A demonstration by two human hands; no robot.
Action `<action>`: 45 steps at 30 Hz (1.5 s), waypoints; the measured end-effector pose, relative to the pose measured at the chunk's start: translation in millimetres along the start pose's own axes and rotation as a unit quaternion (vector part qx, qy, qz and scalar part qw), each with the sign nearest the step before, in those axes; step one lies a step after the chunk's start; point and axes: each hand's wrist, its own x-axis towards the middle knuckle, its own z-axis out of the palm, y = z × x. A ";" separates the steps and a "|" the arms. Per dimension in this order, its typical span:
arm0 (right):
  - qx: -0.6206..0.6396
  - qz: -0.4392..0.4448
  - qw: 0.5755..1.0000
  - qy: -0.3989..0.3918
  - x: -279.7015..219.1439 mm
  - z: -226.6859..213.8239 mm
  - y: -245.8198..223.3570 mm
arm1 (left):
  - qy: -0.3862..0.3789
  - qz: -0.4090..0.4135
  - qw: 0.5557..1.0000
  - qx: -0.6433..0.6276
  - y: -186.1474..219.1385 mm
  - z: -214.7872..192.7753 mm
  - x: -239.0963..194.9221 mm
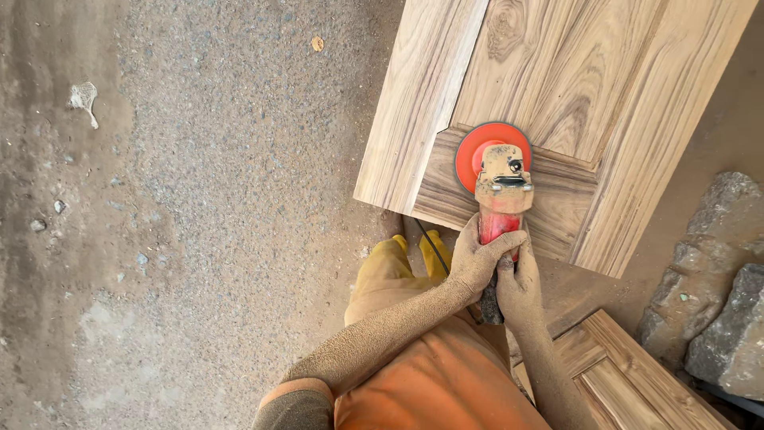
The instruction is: The person uses a red orbital sander to smooth the surface of a wooden door lying on the ground. They move the sander across the flat panels and edges, occasionally pausing to wipe the surface with their hand.
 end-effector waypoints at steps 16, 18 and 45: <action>-0.093 0.080 0.991 0.058 4.3 0.7 -1.2 | 0.041 0.016 0.993 0.112 4.1 1.2 5.4; -0.084 0.054 0.992 0.075 -0.1 -4.6 -3.1 | 0.024 0.015 0.991 0.127 -2.4 7.0 7.9; -0.024 0.126 0.978 0.161 -74.8 -49.5 47.4 | -0.016 -0.001 0.950 0.312 -63.6 32.5 -27.2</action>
